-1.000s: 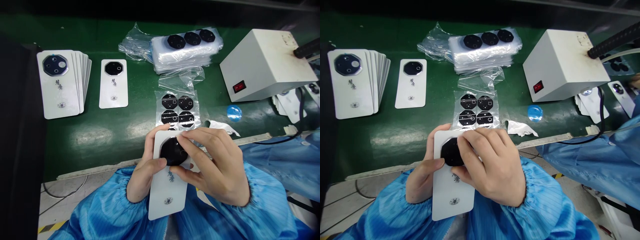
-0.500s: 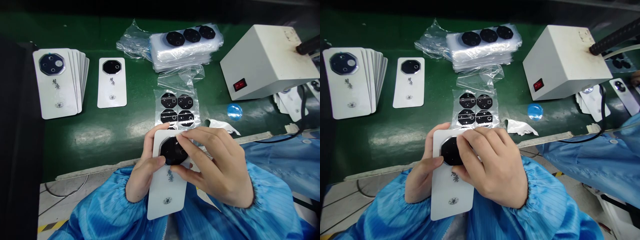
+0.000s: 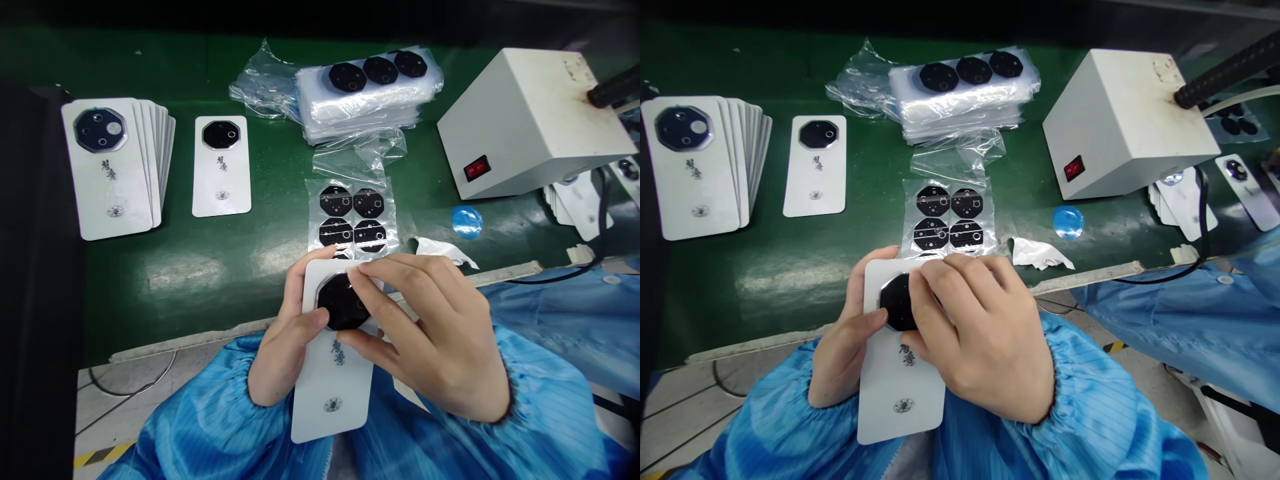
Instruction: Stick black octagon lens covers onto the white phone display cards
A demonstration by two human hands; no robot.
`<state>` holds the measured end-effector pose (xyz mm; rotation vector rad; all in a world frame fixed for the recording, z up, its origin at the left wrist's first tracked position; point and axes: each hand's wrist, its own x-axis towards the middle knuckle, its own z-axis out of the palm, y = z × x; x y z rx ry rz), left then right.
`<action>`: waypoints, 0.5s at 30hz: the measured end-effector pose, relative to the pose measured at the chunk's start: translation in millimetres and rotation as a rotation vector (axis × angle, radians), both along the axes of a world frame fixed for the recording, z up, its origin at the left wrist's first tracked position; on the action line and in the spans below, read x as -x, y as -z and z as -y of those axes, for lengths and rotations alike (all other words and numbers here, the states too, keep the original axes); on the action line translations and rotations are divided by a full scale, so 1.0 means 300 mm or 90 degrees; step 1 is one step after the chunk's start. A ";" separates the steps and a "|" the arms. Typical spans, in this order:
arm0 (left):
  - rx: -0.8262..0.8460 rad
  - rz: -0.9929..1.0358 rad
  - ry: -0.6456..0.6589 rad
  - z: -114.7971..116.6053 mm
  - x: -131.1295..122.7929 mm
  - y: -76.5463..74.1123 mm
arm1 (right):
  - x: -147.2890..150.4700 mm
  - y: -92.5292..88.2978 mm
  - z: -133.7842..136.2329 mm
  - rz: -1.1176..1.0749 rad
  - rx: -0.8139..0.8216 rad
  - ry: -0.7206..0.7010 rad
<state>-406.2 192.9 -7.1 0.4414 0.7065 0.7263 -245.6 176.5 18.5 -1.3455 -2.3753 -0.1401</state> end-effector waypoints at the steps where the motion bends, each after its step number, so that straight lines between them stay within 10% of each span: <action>1: -0.002 -0.004 -0.002 0.000 0.001 0.000 | 0.000 0.000 0.001 -0.001 0.001 -0.002; 15: -0.059 -0.015 -0.049 0.010 0.010 0.019 | 0.012 -0.001 0.006 -0.049 -0.013 -0.015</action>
